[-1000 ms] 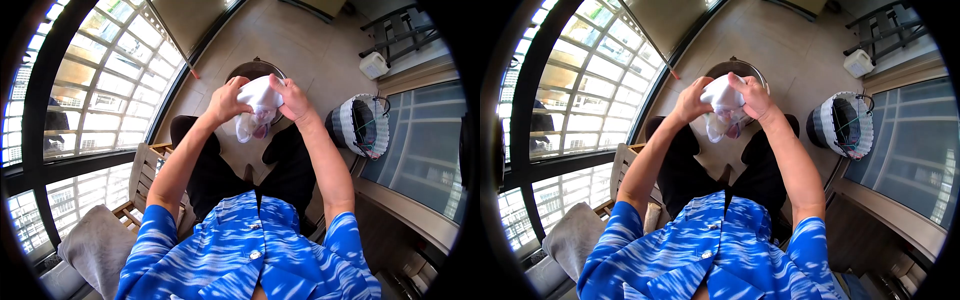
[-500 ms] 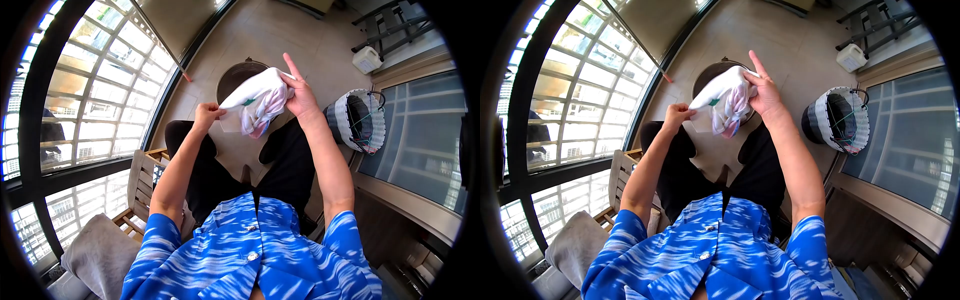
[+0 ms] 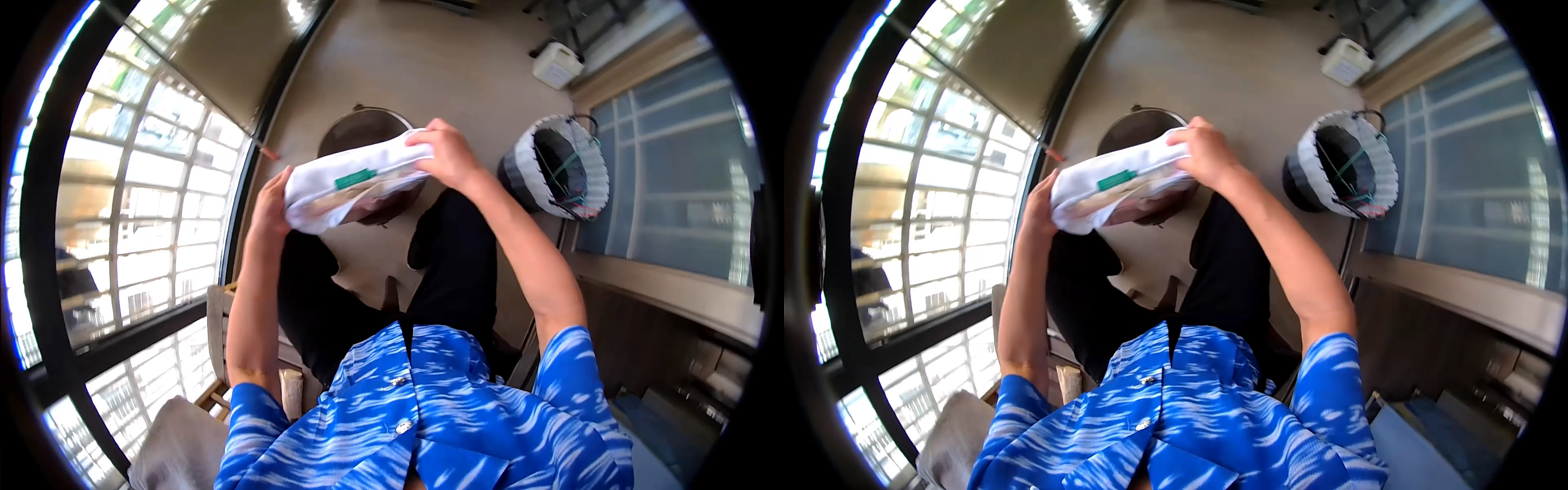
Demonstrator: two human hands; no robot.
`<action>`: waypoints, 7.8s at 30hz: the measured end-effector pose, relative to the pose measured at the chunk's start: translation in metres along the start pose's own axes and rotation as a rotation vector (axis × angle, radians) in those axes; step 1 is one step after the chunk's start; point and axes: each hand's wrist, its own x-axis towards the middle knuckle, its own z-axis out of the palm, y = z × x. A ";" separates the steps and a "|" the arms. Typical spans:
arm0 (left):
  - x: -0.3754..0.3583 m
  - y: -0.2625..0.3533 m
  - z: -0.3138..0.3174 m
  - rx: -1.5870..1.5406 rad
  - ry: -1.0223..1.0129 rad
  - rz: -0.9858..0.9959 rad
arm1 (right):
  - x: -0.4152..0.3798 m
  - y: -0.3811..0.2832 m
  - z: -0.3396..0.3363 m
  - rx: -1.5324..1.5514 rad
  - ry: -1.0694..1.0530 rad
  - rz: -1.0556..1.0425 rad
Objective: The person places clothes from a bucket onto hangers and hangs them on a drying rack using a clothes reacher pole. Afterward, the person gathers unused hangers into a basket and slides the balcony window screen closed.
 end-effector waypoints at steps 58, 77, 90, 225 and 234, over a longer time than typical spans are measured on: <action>0.013 -0.051 0.084 0.482 0.360 0.226 | -0.232 0.339 -0.153 -0.479 0.471 1.457; -0.003 -0.003 0.109 0.733 0.184 0.518 | -0.119 0.114 -0.127 0.893 0.567 0.363; -0.051 0.052 0.150 0.979 0.000 0.765 | 0.010 0.017 -0.106 0.932 0.601 0.416; -0.017 0.049 0.031 1.182 -0.055 0.733 | 0.005 -0.042 -0.059 0.307 0.348 -0.082; -0.046 0.093 0.048 1.172 0.284 0.838 | 0.003 -0.037 -0.061 0.255 0.266 -0.075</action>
